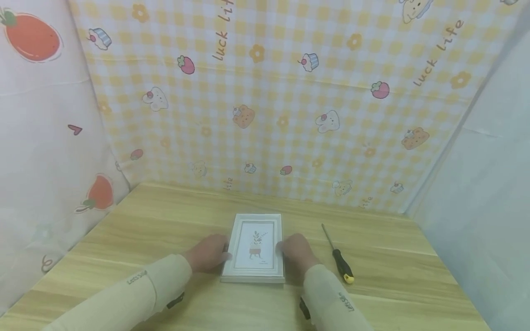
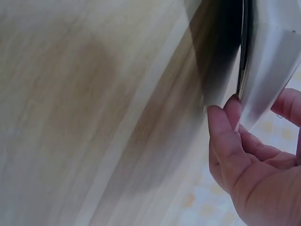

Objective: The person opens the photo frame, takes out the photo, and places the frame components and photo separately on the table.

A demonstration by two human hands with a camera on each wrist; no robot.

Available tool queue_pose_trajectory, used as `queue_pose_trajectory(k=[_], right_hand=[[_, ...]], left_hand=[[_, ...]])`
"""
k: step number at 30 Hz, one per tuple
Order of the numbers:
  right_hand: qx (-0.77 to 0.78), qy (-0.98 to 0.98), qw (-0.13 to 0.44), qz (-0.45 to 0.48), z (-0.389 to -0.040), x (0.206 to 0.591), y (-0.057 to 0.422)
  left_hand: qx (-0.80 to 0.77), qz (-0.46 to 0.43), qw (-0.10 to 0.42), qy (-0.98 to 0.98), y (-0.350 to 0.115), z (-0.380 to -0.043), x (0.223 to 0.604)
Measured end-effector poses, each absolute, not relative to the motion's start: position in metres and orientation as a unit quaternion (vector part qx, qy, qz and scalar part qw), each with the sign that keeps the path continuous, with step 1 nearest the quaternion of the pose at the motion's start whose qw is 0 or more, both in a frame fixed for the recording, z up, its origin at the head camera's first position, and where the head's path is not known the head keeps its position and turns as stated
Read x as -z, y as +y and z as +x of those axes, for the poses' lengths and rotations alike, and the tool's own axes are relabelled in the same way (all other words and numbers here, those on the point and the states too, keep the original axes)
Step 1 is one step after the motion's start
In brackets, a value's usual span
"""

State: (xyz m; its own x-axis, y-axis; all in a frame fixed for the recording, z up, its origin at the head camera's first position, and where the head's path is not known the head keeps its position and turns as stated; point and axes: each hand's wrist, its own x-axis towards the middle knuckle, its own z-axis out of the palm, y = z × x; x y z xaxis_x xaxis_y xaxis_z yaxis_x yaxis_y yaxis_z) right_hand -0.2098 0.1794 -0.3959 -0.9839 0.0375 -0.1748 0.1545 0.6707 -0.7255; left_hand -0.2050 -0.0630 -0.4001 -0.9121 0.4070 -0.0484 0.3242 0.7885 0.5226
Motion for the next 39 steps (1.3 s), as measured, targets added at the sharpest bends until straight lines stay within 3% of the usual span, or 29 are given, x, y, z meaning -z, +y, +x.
queue_pose_trajectory(k=[10,18,29,39], right_hand=[[0.544,0.826,0.118,0.09,-0.209,0.398,0.184],[0.555,0.821,0.111,0.077,-0.207,0.396,0.187],[0.547,0.827,0.104,0.079,-0.204,0.388,0.182],[0.57,0.811,0.111,0.075,-0.2,0.378,0.179]], left_hand=[[-0.256,0.178,0.089,0.946,-0.06,-0.2,0.395],[-0.266,0.176,0.106,0.942,-0.061,-0.201,0.394],[-0.263,0.204,0.064,0.941,-0.054,-0.202,0.389],[-0.235,0.218,0.1,0.942,-0.046,-0.203,0.385]])
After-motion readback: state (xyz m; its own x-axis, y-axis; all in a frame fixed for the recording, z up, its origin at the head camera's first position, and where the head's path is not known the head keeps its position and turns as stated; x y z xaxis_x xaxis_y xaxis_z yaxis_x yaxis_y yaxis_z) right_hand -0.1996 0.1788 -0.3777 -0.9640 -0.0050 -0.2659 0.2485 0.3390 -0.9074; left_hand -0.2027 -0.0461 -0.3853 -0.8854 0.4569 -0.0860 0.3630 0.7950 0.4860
